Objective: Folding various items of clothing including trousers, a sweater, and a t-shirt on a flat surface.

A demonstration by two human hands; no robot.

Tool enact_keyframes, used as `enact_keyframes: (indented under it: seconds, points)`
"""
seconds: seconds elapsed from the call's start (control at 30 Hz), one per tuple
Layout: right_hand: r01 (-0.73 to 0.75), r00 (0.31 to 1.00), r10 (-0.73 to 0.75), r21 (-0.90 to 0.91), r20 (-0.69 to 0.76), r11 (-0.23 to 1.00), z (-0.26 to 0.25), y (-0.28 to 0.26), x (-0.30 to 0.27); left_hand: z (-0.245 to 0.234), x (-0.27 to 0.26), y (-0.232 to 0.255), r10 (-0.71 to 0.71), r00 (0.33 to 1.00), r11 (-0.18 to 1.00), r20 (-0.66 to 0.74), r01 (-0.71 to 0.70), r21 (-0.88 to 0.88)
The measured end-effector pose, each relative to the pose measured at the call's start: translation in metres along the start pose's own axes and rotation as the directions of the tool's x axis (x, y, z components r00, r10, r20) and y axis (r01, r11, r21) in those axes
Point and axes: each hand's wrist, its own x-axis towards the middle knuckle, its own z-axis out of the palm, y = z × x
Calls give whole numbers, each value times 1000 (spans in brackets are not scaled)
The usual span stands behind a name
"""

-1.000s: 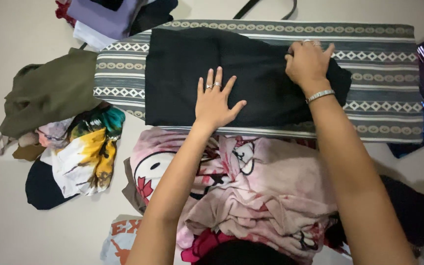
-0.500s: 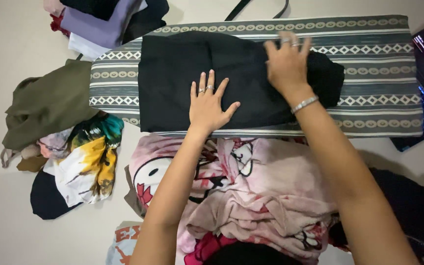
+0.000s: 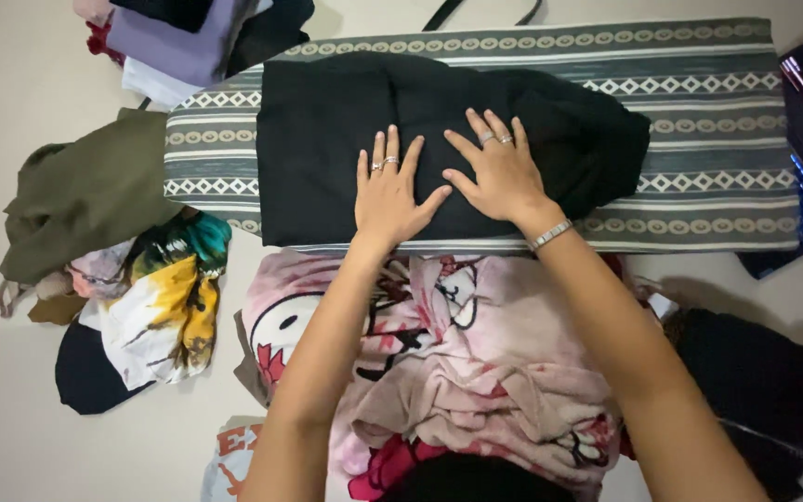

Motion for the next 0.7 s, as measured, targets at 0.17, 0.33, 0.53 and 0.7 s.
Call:
enact_keyframes:
  seconds: [0.17,0.33,0.53,0.7]
  points:
    - [25,1000,-26,-32,-11,999,3,1,-2,-16,9,-59,-152,986,924,-69,116,-365]
    - [-11,1000,11,12,-1,1000,2,-2,-1,-82,-1,-92,-414,832,866,-369,485,123]
    - [-19,999,19,-10,-25,1000,7,-2,-1,-80,-13,-136,-734,678,675,-31,734,72]
    - [-5,995,6,11,-100,1000,7,0,-5,-81,-5,-172,-563,741,445,365,644,-622]
